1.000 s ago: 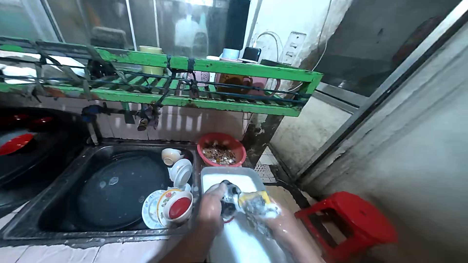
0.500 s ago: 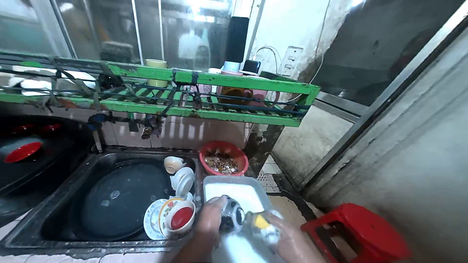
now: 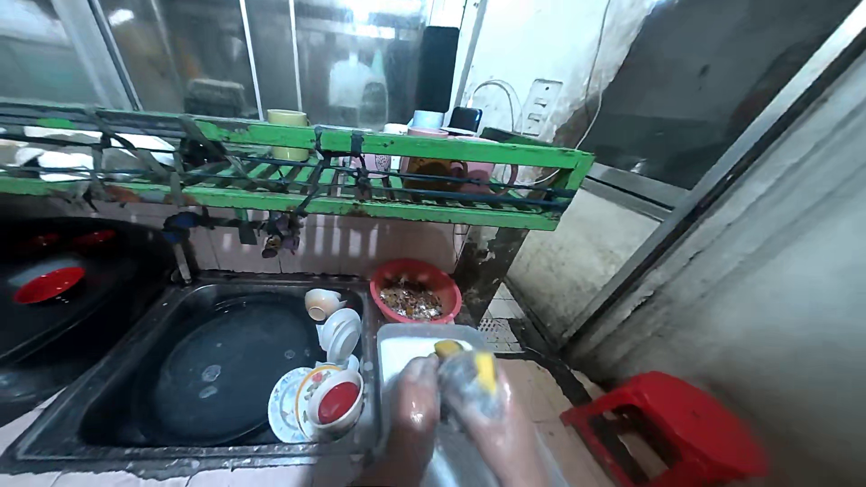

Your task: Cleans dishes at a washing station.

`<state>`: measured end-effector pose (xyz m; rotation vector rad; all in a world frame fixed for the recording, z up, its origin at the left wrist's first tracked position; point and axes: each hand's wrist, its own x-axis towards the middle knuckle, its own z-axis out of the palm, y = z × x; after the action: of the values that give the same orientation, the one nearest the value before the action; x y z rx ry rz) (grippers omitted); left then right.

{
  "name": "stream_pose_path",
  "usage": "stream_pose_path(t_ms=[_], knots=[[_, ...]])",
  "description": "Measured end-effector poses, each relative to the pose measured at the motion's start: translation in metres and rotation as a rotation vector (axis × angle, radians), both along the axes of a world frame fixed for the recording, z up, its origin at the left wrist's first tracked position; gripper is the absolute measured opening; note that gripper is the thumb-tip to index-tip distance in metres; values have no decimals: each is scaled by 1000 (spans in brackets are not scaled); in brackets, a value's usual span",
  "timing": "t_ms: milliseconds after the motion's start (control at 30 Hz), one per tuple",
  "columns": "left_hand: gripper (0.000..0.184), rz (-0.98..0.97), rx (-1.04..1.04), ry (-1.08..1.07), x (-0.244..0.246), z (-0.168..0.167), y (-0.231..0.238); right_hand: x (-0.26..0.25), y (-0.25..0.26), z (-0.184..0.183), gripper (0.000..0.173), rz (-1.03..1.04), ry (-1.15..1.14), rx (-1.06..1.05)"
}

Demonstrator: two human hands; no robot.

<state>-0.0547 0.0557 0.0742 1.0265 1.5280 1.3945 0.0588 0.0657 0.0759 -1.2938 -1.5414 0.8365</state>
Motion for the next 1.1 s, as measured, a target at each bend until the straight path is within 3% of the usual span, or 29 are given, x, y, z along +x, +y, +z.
stream_pose_path(t_ms=[67,200,267,367,433,500,600,633,700,767,867,933,1067,1100], knots=[[33,-13,-116,-118,-5,8,5,-3,-7,0,76,41,-31,59],[37,-75,-140,-105,1,-4,-3,12,39,-18,58,-27,195,-341],[35,-15,-131,-185,2,-9,1,5,26,-13,61,-10,36,-204],[34,108,-22,-463,-4,-19,8,-10,-3,-32,62,97,-140,324],[32,219,-116,-746,-4,-6,15,-6,-8,-38,70,61,85,280],[30,219,-182,-854,-7,0,17,2,1,-34,78,-58,226,50],[35,69,-236,-612,-5,-7,11,13,28,-22,68,-66,103,-234],[37,24,-241,-488,-5,-7,9,9,26,-12,65,-37,-23,-208],[38,23,-238,-348,-4,-4,6,-3,5,-5,64,-3,-229,53],[38,57,-230,-365,-3,-1,2,-6,-1,-16,67,-16,-200,241],[38,57,-227,-420,-3,-5,0,-1,16,-23,66,-54,-26,43],[37,90,-220,-433,-3,-10,2,-5,12,-22,65,-62,-113,88],[36,67,-200,-387,-11,-5,0,-13,-8,-31,61,18,-273,420],[38,31,-217,-364,-12,-3,-2,-11,-7,-33,62,23,-218,352]])
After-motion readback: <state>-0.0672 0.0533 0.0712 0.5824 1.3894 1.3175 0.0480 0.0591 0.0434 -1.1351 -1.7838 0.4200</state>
